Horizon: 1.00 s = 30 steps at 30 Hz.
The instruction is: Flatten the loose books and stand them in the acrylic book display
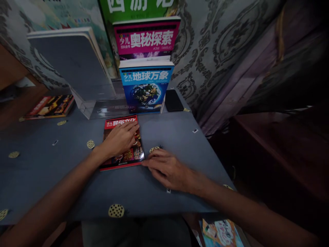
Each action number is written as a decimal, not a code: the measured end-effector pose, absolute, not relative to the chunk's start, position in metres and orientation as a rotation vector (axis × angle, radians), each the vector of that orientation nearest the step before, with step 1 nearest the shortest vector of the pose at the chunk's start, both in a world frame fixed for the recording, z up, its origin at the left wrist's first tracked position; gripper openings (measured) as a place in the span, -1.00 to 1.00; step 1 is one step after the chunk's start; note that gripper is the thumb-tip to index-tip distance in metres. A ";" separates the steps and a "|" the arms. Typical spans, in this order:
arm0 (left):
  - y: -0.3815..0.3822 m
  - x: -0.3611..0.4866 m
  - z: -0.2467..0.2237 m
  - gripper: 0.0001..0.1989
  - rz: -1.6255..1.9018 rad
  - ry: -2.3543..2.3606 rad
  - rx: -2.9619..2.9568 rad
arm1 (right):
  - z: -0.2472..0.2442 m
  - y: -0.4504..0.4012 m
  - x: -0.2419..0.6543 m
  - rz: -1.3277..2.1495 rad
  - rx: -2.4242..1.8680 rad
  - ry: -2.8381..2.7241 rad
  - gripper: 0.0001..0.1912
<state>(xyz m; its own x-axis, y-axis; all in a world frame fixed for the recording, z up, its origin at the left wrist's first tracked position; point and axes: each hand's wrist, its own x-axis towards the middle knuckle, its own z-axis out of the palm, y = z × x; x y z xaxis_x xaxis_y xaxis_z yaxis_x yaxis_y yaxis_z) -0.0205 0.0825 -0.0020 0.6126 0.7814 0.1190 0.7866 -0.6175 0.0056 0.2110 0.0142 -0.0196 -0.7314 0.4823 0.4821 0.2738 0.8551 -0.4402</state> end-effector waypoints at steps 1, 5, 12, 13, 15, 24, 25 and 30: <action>0.087 -0.021 -0.003 -0.53 -0.180 -1.367 -2.777 | -0.019 0.014 0.211 0.463 -0.548 -2.421 -0.74; 0.099 -0.024 -0.003 -0.52 -0.211 -1.377 -2.815 | -0.018 0.014 0.212 0.474 -0.538 -2.411 -0.74; 0.098 -0.027 -0.007 -0.52 -0.361 -1.425 -2.845 | -0.016 0.014 0.210 0.531 -0.552 -2.379 -0.73; 0.098 -0.028 -0.008 -0.53 -0.391 -1.427 -2.846 | -0.016 0.014 0.209 0.541 -0.553 -2.374 -0.74; 0.096 -0.032 -0.008 -0.56 -0.436 -1.442 -2.852 | -0.014 0.015 0.208 0.562 -0.565 -2.357 -0.76; 0.062 -0.053 0.008 -0.57 -0.275 -1.916 -2.424 | -0.020 0.028 0.197 0.604 -0.634 -2.338 -0.81; 0.059 -0.056 0.009 -0.55 -0.261 -1.965 -2.375 | -0.021 0.032 0.195 0.583 -0.642 -2.361 -0.82; 0.053 -0.061 0.006 -0.55 -0.290 -2.089 -2.281 | -0.023 0.057 0.181 0.460 -0.837 -2.451 -0.71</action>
<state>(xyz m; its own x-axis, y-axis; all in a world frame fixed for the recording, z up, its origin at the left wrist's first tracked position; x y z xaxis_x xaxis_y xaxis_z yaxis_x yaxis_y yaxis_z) -0.0606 0.0531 0.0057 0.0784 0.9839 0.1607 0.9904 -0.0953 0.1000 0.1814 0.0573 -0.0227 -0.6826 0.6405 0.3518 0.4692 0.7532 -0.4610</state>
